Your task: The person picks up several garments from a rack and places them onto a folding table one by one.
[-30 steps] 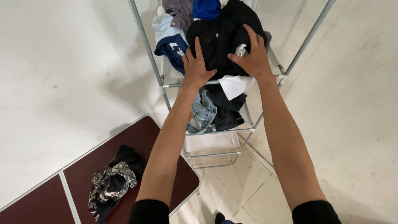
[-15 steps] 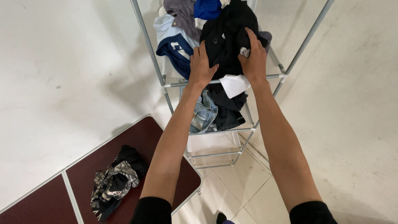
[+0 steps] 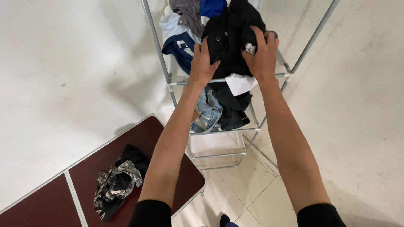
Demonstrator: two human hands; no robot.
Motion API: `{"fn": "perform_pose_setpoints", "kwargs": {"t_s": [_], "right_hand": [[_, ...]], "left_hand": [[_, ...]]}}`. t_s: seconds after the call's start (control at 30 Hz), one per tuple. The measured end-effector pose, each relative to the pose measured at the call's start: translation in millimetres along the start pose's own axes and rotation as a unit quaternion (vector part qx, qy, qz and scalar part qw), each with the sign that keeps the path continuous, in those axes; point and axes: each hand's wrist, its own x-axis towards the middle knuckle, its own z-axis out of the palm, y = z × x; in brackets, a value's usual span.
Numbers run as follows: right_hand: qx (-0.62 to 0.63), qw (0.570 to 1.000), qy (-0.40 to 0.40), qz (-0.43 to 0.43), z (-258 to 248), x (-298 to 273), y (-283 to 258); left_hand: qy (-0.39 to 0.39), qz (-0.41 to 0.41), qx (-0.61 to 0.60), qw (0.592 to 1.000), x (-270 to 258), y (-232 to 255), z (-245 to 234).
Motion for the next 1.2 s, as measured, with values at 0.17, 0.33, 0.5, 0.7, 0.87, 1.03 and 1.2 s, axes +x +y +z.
{"fn": "perform_pose_setpoints", "kwargs": {"t_s": [0.17, 0.33, 0.5, 0.7, 0.87, 1.03, 1.2], "right_hand": [[-0.153, 0.987, 0.004, -0.045, -2, 1, 8], [0.084, 0.987, -0.135, 0.029, -2, 5, 6], [0.092, 0.990, -0.105, 0.021, 10, -3, -5], [0.101, 0.994, -0.048, -0.004, 9, -9, -15], [0.104, 0.990, 0.010, -0.090, -1, -3, -18], [0.108, 0.983, 0.064, -0.133, -11, 6, -34], [0.121, 0.978, 0.091, -0.147, -20, 5, -55]], "left_hand": [[-0.043, -0.072, 0.012, 0.996, -2, -13, 1], [-0.112, -0.133, -0.001, 0.985, -3, -11, -9], [-0.086, -0.066, -0.032, 0.994, -9, -17, -7], [-0.018, -0.023, -0.057, 0.998, -11, -17, 4], [0.036, 0.031, -0.071, 0.996, -8, -2, -4], [0.066, 0.081, -0.079, 0.991, 0, 13, -26], [0.083, 0.116, -0.070, 0.987, -6, 23, -52]]}}
